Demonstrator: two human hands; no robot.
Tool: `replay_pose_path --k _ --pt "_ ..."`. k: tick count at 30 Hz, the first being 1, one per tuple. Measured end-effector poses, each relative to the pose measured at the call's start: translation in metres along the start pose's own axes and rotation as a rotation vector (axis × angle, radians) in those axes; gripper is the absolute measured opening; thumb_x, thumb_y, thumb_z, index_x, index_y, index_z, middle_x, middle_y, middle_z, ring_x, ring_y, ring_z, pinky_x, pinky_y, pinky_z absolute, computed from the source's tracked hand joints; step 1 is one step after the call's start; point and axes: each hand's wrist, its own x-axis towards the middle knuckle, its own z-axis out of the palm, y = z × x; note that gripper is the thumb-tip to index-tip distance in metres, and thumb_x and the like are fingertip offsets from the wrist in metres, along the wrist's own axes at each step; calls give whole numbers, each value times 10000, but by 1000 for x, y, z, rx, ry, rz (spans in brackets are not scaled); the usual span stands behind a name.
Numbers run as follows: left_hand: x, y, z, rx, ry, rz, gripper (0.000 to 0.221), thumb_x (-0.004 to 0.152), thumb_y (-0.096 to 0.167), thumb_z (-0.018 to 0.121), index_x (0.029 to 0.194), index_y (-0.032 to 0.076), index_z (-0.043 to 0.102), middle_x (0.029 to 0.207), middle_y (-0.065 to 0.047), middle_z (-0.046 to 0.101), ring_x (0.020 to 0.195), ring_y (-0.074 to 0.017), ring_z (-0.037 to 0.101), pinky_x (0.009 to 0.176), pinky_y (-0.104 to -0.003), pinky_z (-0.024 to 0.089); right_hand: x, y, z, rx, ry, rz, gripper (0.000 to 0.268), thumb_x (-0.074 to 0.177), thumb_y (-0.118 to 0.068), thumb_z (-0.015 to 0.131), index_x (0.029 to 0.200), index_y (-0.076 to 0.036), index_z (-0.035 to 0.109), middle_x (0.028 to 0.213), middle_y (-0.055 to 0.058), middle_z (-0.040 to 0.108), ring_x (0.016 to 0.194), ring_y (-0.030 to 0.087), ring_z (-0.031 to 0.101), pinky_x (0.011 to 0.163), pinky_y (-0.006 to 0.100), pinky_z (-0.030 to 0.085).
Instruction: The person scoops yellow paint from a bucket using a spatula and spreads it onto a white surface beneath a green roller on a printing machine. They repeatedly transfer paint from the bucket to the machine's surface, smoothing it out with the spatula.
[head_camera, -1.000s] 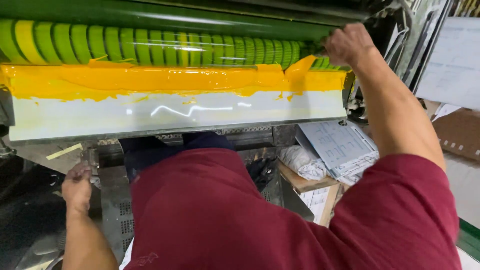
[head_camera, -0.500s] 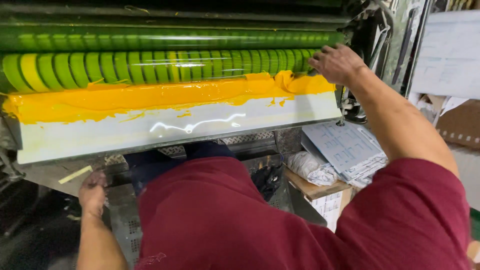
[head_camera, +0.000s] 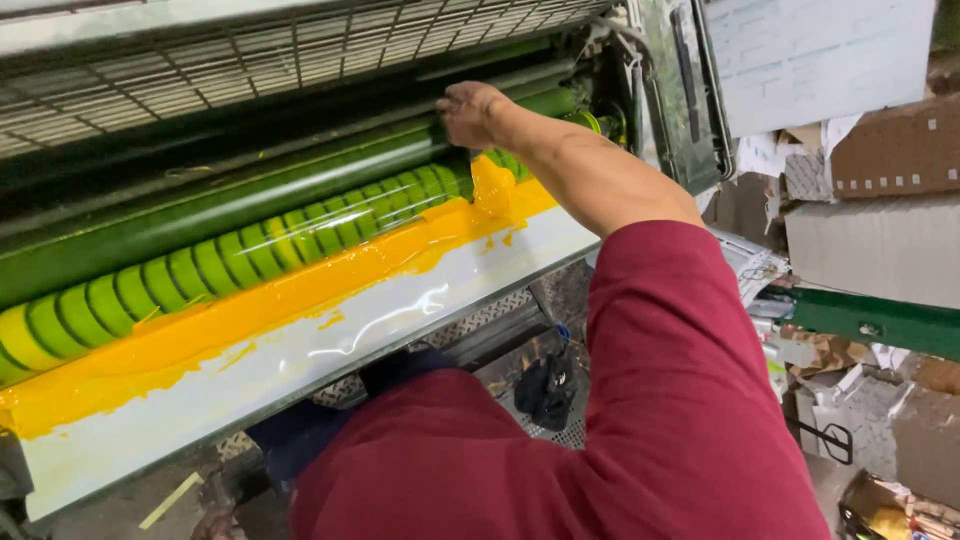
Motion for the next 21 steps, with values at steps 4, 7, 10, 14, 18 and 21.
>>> replay_pose_path --k 4,7,10,14,18,21 --pt "11 -11 -11 12 30 12 417 1004 197 715 1325 -45 605 1252 -186 675 1196 -286 659 1047 -498 468 -16 14 -77 156 -59 30 307 864 -263 686 1116 -123 790 1402 123 631 1331 333 542 1073 417 448" --pt "9 -9 -3 290 200 -104 418 980 177 741 1331 -20 626 1200 -156 678 1102 -255 646 958 -431 469 15 11 -58 40 -56 -22 284 859 -251 684 1077 -113 801 1371 125 662 1340 311 543 1097 412 429" --pt "19 40 22 583 410 -246 427 955 156 768 1336 6 647 1147 -126 681 1007 -223 633 870 -365 471 55 10 -16 -113 35 -15 265 834 -273 655 1036 -151 774 1344 85 651 1337 272 508 1103 411 385" --pt "16 44 8 421 436 -112 422 958 152 716 1341 -9 641 1168 -72 723 1050 -164 663 921 -279 494 21 8 -90 10 190 101 304 862 -392 628 1042 -184 759 1290 -8 655 1330 227 503 1105 404 410" --pt "17 79 1 643 624 -149 327 996 83 724 1288 -58 686 1110 -122 725 989 -173 654 891 -287 495 -61 10 -193 230 260 134 271 911 -367 678 997 -138 796 1252 32 698 1307 265 542 1051 443 462" --pt "37 75 -22 302 742 134 333 1028 -17 650 1359 -37 671 1106 -77 683 964 -139 625 872 -263 512 -84 -5 -227 171 404 118 316 813 -392 690 981 -137 771 1224 40 686 1261 258 553 990 432 476"
